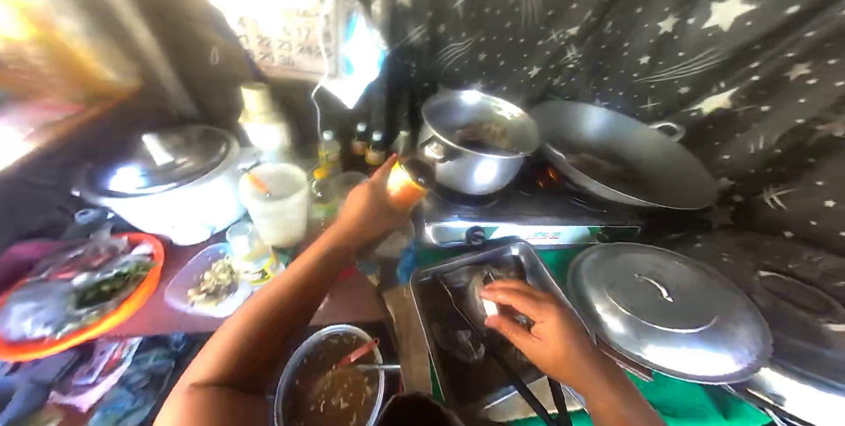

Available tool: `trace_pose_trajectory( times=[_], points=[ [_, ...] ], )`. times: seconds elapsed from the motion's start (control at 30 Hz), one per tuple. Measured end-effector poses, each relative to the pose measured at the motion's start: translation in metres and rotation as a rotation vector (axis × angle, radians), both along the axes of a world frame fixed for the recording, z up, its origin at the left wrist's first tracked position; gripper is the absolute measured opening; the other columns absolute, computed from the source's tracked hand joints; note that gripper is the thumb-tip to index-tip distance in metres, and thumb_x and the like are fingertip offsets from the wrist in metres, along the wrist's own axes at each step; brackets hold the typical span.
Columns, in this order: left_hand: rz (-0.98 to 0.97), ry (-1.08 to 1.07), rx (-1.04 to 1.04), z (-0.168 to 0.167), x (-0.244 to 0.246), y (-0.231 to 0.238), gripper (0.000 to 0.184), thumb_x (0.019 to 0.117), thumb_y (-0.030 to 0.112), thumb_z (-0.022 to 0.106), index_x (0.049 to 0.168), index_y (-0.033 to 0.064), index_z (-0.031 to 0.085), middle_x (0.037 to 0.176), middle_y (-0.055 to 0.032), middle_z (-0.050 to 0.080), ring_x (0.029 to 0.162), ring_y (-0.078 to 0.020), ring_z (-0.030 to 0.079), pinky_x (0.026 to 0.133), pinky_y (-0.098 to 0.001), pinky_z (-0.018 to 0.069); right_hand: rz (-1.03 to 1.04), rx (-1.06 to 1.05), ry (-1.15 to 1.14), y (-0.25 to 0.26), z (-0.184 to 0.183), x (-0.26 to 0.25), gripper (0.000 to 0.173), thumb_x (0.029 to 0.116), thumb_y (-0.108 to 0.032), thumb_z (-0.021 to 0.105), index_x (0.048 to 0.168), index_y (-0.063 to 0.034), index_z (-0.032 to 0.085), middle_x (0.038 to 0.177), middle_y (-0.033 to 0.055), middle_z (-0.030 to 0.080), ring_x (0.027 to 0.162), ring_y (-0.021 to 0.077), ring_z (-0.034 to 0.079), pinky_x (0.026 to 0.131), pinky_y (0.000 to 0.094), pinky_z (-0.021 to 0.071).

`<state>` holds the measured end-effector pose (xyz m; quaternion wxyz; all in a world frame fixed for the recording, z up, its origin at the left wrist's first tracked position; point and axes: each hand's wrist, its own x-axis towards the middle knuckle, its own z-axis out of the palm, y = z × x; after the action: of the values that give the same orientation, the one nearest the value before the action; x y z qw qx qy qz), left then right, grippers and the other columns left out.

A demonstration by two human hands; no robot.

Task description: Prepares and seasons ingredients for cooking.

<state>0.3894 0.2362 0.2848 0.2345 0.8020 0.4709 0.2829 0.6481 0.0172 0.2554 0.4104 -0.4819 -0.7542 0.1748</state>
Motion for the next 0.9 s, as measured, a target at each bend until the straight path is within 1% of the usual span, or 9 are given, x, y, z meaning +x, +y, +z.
trace_pose_trajectory(
  times=[0.13,0.23,0.33,0.47,0.57,0.63,0.73,0.8,0.9],
  points=[
    [0.032,0.277,0.065,0.053,0.037,0.046,0.116,0.0689,0.034,0.092,0.163,0.0269,0.025,0.111,-0.0247,0.070,0.101,-0.0477,0.068,0.085,-0.0706,0.0514,-0.138,-0.026,0.018,-0.014,-0.020,0.030,0.027,0.0922,-0.021,0.072,0.115,-0.0079,0.077,0.113,0.0051,0.074,0.102,0.0045,0.069,0.089,0.0194,0.0580],
    [0.062,0.466,0.115,0.077,0.062,0.068,0.114,0.0699,0.033,0.090,0.163,0.0292,0.024,0.112,-0.0265,0.069,0.102,-0.0501,0.066,0.081,-0.0712,0.0503,-0.209,-0.043,0.029,-0.019,-0.027,0.041,0.028,0.0900,-0.017,0.073,0.115,-0.0061,0.077,0.111,0.0075,0.075,0.091,0.0062,0.071,0.079,0.0203,0.0596],
    [0.121,0.621,0.139,0.089,0.084,0.082,0.116,0.0671,0.031,0.088,0.164,0.0316,0.024,0.113,-0.0272,0.068,0.101,-0.0500,0.066,0.079,-0.0706,0.0502,-0.229,-0.043,0.055,-0.019,-0.035,0.048,0.028,0.0884,-0.015,0.075,0.115,-0.0059,0.077,0.111,0.0089,0.074,0.087,0.0070,0.071,0.074,0.0205,0.0609],
    [0.141,0.741,0.148,0.101,0.104,0.089,0.113,0.0680,0.030,0.088,0.163,0.0292,0.026,0.116,-0.0292,0.066,0.104,-0.0508,0.064,0.077,-0.0703,0.0497,-0.221,-0.027,0.065,-0.014,-0.043,0.052,0.028,0.0895,-0.016,0.074,0.116,-0.0075,0.077,0.109,0.0085,0.074,0.084,0.0059,0.070,0.072,0.0187,0.0598],
    [0.167,0.811,0.128,0.106,0.115,0.091,0.115,0.0673,0.032,0.090,0.163,0.0306,0.025,0.121,-0.0297,0.064,0.109,-0.0506,0.062,0.081,-0.0702,0.0492,-0.208,-0.022,0.070,-0.011,-0.047,0.055,0.029,0.0899,-0.018,0.073,0.117,-0.0084,0.077,0.110,0.0085,0.074,0.085,0.0055,0.070,0.073,0.0183,0.0595],
    [0.172,0.817,0.135,0.106,0.118,0.093,0.114,0.0665,0.030,0.090,0.162,0.0297,0.027,0.119,-0.0309,0.064,0.109,-0.0511,0.062,0.080,-0.0708,0.0485,-0.195,-0.001,0.078,-0.010,-0.047,0.057,0.029,0.0905,-0.018,0.073,0.117,-0.0073,0.076,0.110,0.0091,0.074,0.086,0.0049,0.070,0.075,0.0175,0.0591],
    [0.165,0.775,0.127,0.104,0.118,0.096,0.111,0.0690,0.030,0.088,0.162,0.0278,0.028,0.120,-0.0301,0.064,0.110,-0.0509,0.062,0.081,-0.0709,0.0486,-0.206,-0.006,0.103,-0.011,-0.042,0.058,0.029,0.0893,-0.017,0.074,0.116,-0.0064,0.076,0.110,0.0088,0.074,0.086,0.0032,0.070,0.074,0.0156,0.0586],
    [0.144,0.677,0.122,0.099,0.114,0.101,0.112,0.0674,0.031,0.089,0.162,0.0260,0.030,0.120,-0.0279,0.065,0.109,-0.0494,0.063,0.081,-0.0706,0.0497,-0.211,-0.009,0.112,-0.011,-0.039,0.057,0.029,0.0883,-0.015,0.074,0.115,-0.0062,0.076,0.110,0.0079,0.074,0.084,0.0023,0.069,0.073,0.0150,0.0585],
    [0.103,0.446,0.079,0.089,0.104,0.100,0.113,0.0659,0.030,0.090,0.161,0.0219,0.031,0.120,-0.0264,0.067,0.108,-0.0483,0.065,0.084,-0.0708,0.0498,-0.178,-0.019,0.135,-0.007,-0.030,0.053,0.028,0.0886,-0.014,0.074,0.115,-0.0046,0.076,0.110,0.0067,0.074,0.085,0.0023,0.069,0.074,0.0163,0.0595]
  ],
)
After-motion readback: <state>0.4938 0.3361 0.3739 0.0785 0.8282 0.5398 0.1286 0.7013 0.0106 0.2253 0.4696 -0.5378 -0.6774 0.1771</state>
